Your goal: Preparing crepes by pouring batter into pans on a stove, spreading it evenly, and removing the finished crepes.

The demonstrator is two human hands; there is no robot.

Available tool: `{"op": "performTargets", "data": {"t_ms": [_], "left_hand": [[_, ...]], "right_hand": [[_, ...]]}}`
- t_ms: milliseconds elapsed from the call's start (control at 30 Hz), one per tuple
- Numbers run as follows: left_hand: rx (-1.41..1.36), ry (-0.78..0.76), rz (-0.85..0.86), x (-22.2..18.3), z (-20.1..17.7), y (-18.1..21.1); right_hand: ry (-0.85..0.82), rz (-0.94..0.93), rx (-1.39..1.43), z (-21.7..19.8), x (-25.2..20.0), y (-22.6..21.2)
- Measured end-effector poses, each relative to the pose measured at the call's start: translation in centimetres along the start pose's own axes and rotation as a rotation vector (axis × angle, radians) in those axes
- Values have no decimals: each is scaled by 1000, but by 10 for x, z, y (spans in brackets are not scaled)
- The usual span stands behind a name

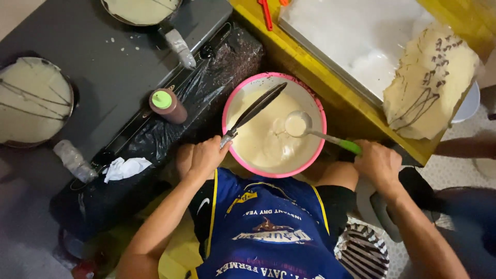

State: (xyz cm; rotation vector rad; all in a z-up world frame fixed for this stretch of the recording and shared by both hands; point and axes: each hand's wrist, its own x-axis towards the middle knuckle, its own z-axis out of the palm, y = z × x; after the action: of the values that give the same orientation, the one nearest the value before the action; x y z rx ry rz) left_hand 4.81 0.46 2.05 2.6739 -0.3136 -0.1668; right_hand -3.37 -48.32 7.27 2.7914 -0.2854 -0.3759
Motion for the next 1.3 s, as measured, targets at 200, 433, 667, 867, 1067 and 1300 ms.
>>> {"op": "performTargets", "data": {"t_ms": [200,433,667,867,1067,1300], "left_hand": [[-683,-328,-482,26,50,-3],[-1125,-335,-524,26,26,18],[-1246,-283,-583,20,38,-6],[-1709,-421,-609,-23,82,20],[-1785,-335,-472,-32,146,57],[-1562,-576,-637,-5,85,75]], "right_hand": [[324,45,79,-24,-31,-44],[707,-118,-22,-68,-32,-82],[844,-107,-64,-85,-13,-86],[886,-128,-99,-109,-20,-92],[841,-157,-170,-126,-61,-85],[794,-148,-50,-116,-65,-106]]}}
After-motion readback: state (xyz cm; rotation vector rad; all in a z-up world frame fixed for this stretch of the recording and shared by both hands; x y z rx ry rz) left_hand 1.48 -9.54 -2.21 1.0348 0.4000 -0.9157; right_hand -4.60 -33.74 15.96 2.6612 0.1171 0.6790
